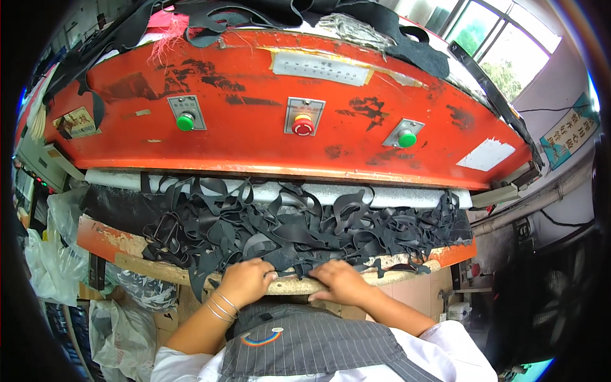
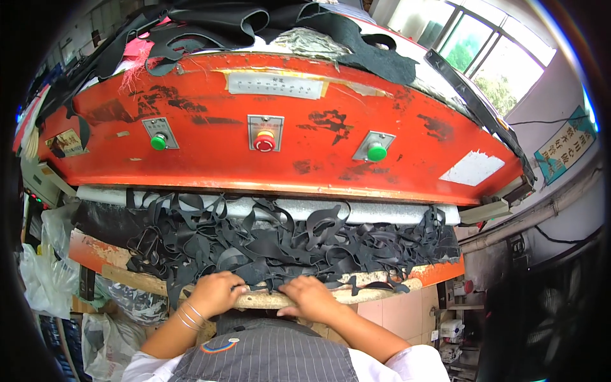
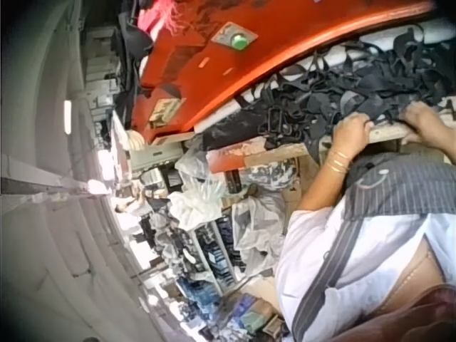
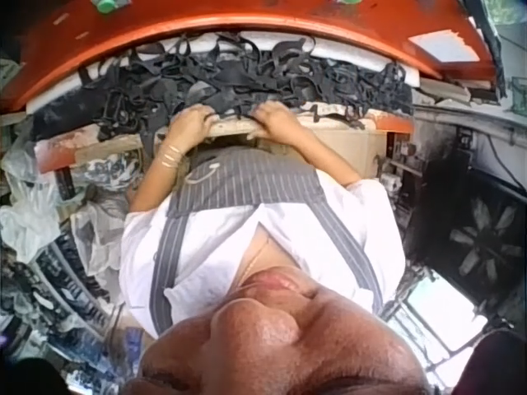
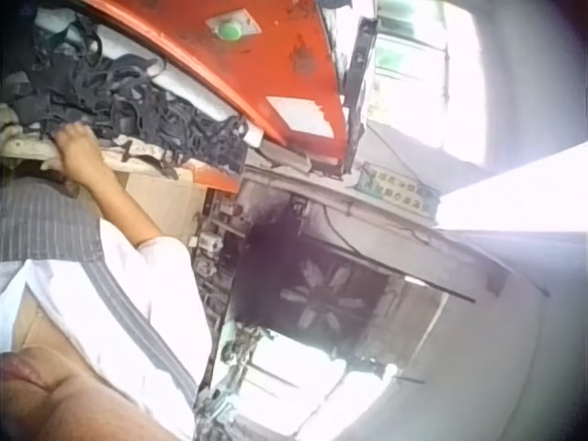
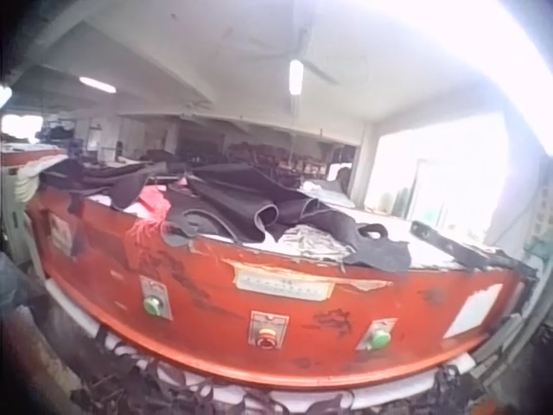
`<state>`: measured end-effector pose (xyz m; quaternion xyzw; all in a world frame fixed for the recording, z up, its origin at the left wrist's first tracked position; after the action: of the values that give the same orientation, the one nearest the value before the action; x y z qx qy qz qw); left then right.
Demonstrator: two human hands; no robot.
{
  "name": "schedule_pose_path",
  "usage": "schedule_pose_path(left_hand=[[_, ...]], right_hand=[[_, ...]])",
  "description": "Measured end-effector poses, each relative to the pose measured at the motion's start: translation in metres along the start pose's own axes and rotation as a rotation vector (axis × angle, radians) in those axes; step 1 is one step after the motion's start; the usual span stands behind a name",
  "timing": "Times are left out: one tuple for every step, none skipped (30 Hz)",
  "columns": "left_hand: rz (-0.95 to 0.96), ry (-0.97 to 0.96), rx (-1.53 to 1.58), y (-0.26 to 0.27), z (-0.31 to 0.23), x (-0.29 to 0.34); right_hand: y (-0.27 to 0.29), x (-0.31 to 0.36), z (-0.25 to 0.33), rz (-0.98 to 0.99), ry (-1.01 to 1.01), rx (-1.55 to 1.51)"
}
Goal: Using a die-cutting machine to cut shapes from leather sheets.
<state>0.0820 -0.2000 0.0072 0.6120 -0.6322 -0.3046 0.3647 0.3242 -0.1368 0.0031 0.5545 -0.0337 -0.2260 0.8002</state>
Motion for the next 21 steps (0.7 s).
schedule_pose_path(left_hand=[[0.005, 0.007, -0.052, -0.011, -0.004, 0.004], [0.011, 0.015, -0.104, -0.018, -0.007, 0.007], [0.022, 0.015, -0.105, -0.024, -0.008, 0.009], [-0.037, 0.021, -0.1, -0.026, -0.009, 0.01], [-0.095, 0.028, -0.094, -0.027, -0.01, 0.009], [-0.116, 0.02, -0.114, -0.025, -0.011, 0.006], [-0.14, 0.008, -0.104, -0.027, -0.01, 0.006], [-0.163, -0.003, -0.092, -0.03, -0.008, 0.006], [-0.16, -0.006, -0.091, -0.03, -0.009, 0.002], [-0.148, 0.022, -0.079, -0.029, -0.009, 0.0], [-0.135, 0.051, -0.067, -0.028, -0.009, -0.003], [-0.131, 0.052, -0.067, -0.023, -0.007, -0.006], [-0.03, 0.043, -0.069, -0.019, -0.004, -0.011], [0.071, 0.035, -0.071, -0.013, -0.003, -0.017], [0.217, 0.051, -0.071, -0.002, -0.004, -0.03], [0.22, 0.06, -0.071, 0.005, -0.004, -0.049], [0.136, 0.035, 0.002, 0.014, -0.006, -0.071], [0.065, -0.006, 0.083, 0.02, -0.01, -0.097], [-0.069, -0.036, 0.148, 0.024, -0.013, -0.127], [-0.206, -0.053, 0.208, 0.026, -0.012, -0.154], [-0.26, -0.025, 0.19, 0.025, -0.014, -0.187]], right_hand=[[-0.008, 0.003, 0.006, -0.003, -0.011, -0.003], [-0.015, 0.005, 0.009, -0.018, -0.06, 0.054], [-0.022, 0.008, 0.012, -0.03, -0.106, 0.11], [-0.026, 0.01, 0.012, -0.027, -0.115, 0.102], [-0.026, 0.011, 0.01, -0.051, -0.117, 0.136], [-0.023, 0.009, 0.009, -0.074, -0.117, 0.17], [-0.021, 0.007, 0.008, -0.066, -0.127, 0.163], [-0.025, 0.012, 0.008, -0.06, -0.136, 0.155], [-0.023, 0.009, 0.002, -0.069, -0.113, 0.129], [-0.019, 0.005, -0.003, -0.079, -0.09, 0.103], [-0.014, 0.004, -0.006, 0.001, -0.118, 0.055], [-0.004, 0.0, -0.013, 0.002, -0.121, 0.052], [0.004, -0.005, -0.023, 0.154, -0.076, -0.066], [0.014, -0.012, -0.034, 0.306, -0.03, -0.185], [0.034, -0.03, -0.051, 0.472, -0.157, -0.333], [0.054, -0.049, -0.068, 0.25, -0.054, -0.368], [0.064, -0.073, -0.091, 0.107, -0.053, -0.248], [0.078, -0.095, -0.114, -0.006, -0.121, -0.131], [0.081, -0.112, -0.141, -0.123, -0.148, -0.024], [0.082, -0.132, -0.16, -0.233, -0.129, 0.015], [0.075, -0.15, -0.185, -0.304, -0.157, 0.067]])
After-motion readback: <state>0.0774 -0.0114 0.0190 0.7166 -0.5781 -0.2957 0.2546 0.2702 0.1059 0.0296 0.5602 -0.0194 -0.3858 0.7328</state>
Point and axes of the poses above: each hand's wrist, its own x-axis away from the middle knuckle, its own y-axis out of the back of the hand, z = x × y, the point moved 2 cm from there along -x, towards the middle knuckle, and after that the axes turned 7 degrees about y, right-handed, at the moved point
